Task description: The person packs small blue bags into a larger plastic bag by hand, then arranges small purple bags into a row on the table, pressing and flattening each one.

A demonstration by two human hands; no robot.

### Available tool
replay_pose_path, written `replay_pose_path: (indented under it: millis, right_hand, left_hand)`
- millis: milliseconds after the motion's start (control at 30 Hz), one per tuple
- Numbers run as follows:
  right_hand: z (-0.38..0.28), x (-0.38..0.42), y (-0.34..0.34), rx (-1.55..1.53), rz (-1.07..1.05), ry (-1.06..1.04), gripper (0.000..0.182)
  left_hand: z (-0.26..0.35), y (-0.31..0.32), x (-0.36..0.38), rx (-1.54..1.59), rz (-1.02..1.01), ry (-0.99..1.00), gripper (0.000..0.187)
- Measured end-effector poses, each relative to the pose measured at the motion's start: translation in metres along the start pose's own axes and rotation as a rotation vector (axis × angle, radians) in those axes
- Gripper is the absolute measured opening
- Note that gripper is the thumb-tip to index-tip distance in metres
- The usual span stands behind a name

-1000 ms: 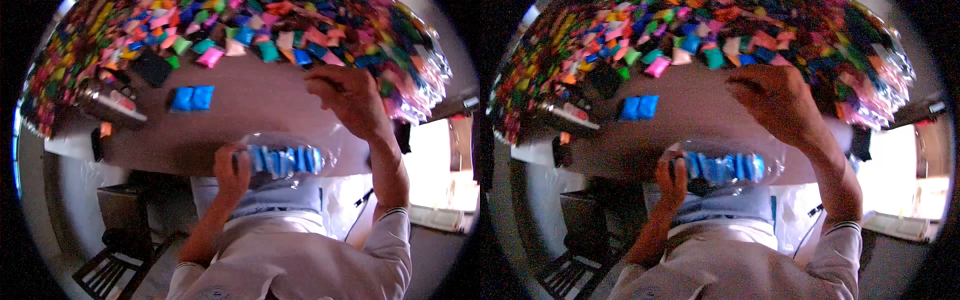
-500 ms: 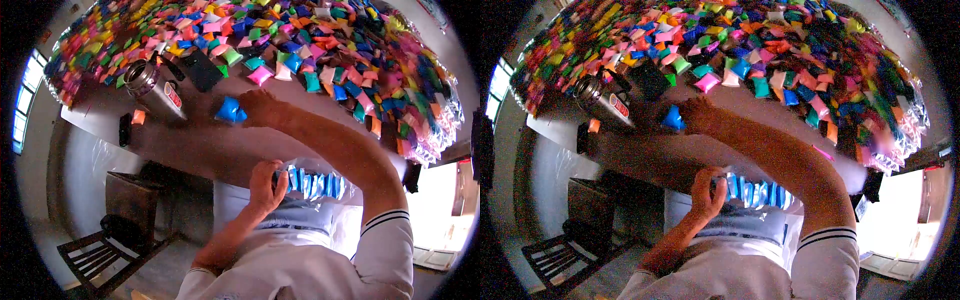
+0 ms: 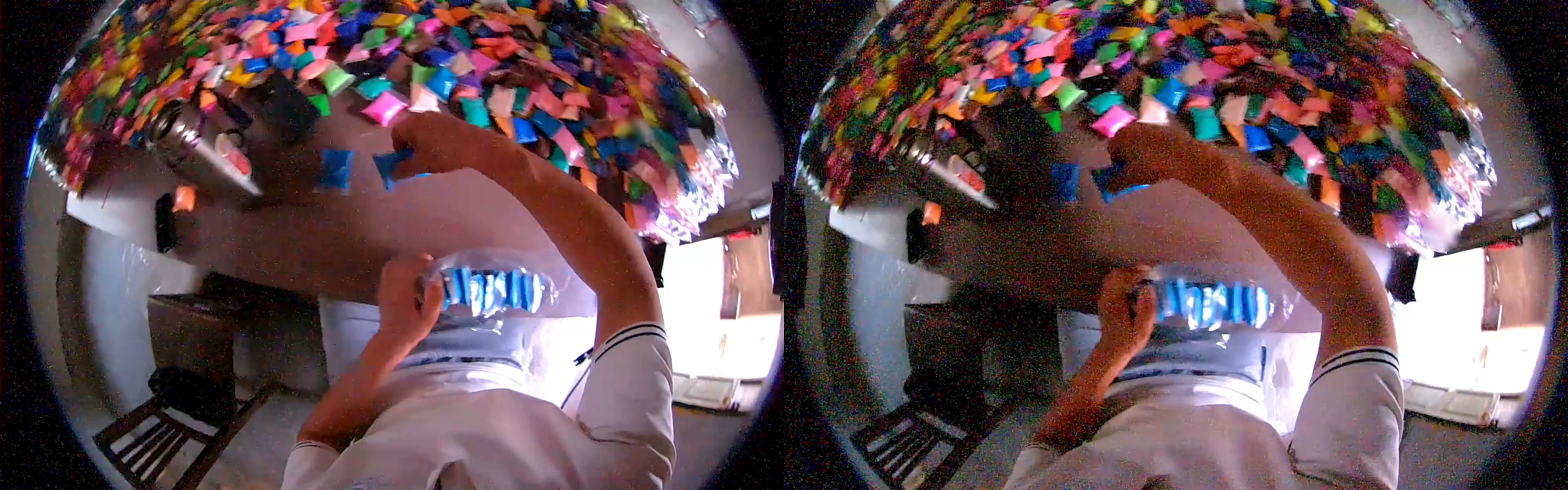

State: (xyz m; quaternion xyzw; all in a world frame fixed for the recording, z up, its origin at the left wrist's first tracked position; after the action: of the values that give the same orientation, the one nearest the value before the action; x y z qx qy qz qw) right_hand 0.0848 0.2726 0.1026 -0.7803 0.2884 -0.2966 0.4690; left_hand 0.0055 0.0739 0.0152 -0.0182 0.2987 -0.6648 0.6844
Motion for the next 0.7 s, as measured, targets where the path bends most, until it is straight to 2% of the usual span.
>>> replay_pose_path:
  millis: [67, 100, 133, 167, 233, 267, 333, 400, 433, 467, 533, 600, 633, 667, 700]
  right_hand:
    - [-0.003, 0.032, -0.028, -0.153, 0.084, 0.06, 0.038]
    - [-0.011, 0.056, -0.047, -0.234, 0.178, 0.078, 0.045]
    - [-0.016, 0.084, -0.061, -0.313, 0.272, 0.102, 0.053]
    - [-0.015, 0.109, -0.063, -0.311, 0.273, 0.148, 0.053]
    - [-0.01, 0.167, -0.074, -0.722, 0.545, 0.095, 0.051]
    - [-0.009, 0.195, -0.068, -0.717, 0.554, 0.132, 0.051]
    - [-0.011, 0.251, -0.055, -1.138, 0.666, 0.147, 0.057]
    - [-0.012, 0.295, -0.031, -1.337, 0.818, 0.097, 0.056]
    - [-0.007, 0.318, -0.013, -1.316, 0.867, 0.235, 0.057]
    - [-0.008, 0.331, 0.0, -1.297, 0.997, 0.245, 0.052]
    - [-0.013, 0.345, 0.02, -1.075, 1.024, 0.368, 0.04]
    - [-0.021, 0.353, 0.037, -0.662, 0.944, 0.53, 0.03]
    - [-0.023, 0.353, 0.045, -0.484, 1.006, 0.446, 0.026]
    - [-0.023, 0.354, 0.062, -0.633, 1.097, 0.546, 0.024]
    - [-0.021, 0.352, 0.075, -0.649, 1.163, 0.545, 0.023]
  left_hand:
    - [0.0, -0.003, -0.001, -0.071, 0.048, 0.059, 0.026]
    - [-0.002, -0.002, -0.001, -0.044, 0.028, 0.067, 0.026]
    - [-0.009, -0.001, 0.002, -0.058, -0.003, 0.006, 0.026]
    - [-0.015, 0.003, 0.006, -0.07, -0.041, -0.057, 0.026]
    - [-0.018, 0.005, 0.008, -0.038, -0.031, -0.057, 0.026]
    - [-0.018, 0.002, 0.008, -0.042, 0.016, -0.06, 0.026]
    - [-0.009, 0.003, 0.002, -0.021, 0.039, -0.001, 0.025]
    - [-0.006, 0.002, 0.002, -0.017, 0.073, 0.056, 0.025]
    - [-0.009, 0.003, 0.003, -0.027, 0.045, 0.026, 0.026]
    - [-0.011, 0.004, 0.004, -0.04, 0.019, -0.003, 0.028]
    - [-0.002, 0.003, 0.0, -0.004, -0.045, -0.038, 0.031]
    - [-0.001, 0.004, -0.002, -0.067, -0.085, -0.041, 0.032]
    - [-0.002, 0.005, -0.002, -0.072, -0.088, -0.04, 0.032]
    - [-0.004, 0.005, -0.002, -0.073, -0.06, -0.024, 0.032]
    - [-0.004, 0.004, -0.001, -0.073, -0.033, -0.008, 0.032]
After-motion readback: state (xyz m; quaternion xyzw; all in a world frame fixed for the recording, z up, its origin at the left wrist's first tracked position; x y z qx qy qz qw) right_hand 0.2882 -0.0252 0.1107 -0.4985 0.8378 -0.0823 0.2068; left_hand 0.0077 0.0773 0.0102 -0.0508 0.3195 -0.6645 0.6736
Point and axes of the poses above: each hand's wrist, its own x-axis away from the middle knuckle, its own y-axis out of the palm, z = x × y, the point moved 6 cm from there along -x, towards the middle knuckle, and after that the axes turned 8 degrees about -x, right-handed, at the moved point
